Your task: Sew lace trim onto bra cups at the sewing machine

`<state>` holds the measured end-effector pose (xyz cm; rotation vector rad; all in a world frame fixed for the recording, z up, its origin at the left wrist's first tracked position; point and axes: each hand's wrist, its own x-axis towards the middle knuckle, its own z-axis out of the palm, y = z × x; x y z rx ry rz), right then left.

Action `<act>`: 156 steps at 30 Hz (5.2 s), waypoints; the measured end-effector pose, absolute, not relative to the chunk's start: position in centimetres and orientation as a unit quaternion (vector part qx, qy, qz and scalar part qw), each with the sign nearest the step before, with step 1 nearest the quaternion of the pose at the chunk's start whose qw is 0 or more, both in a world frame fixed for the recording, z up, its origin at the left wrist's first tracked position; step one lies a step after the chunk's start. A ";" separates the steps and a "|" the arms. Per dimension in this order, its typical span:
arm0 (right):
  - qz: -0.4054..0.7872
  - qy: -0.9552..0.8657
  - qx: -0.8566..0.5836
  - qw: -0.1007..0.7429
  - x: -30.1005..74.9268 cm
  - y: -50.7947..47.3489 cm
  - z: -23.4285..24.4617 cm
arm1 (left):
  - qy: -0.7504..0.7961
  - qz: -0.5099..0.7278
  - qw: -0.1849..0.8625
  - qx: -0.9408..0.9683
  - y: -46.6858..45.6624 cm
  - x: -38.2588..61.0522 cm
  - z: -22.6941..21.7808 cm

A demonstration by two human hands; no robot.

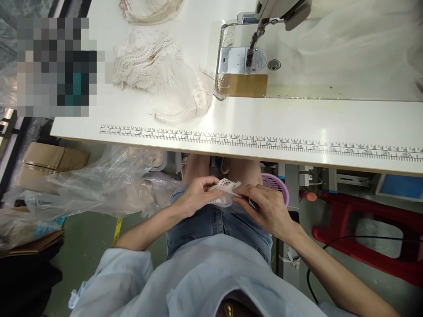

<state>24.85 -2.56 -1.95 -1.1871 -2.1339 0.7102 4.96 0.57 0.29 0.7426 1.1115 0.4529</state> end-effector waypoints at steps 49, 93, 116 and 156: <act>0.635 -0.537 -0.461 0.308 24.6 -0.7 -1.0 | 0.479 0.117 0.766 0.412 1.4 4.8 0.9; 0.646 -0.585 -0.457 0.180 24.5 0.3 3.4 | 0.394 0.090 0.685 0.607 3.8 4.0 3.3; 0.115 -0.822 -0.496 0.255 30.8 17.1 5.6 | 0.447 -0.018 0.473 0.760 25.8 12.1 10.9; -0.061 -0.910 -0.350 0.214 30.4 17.2 4.3 | 0.258 0.105 -0.072 0.958 21.7 9.3 7.8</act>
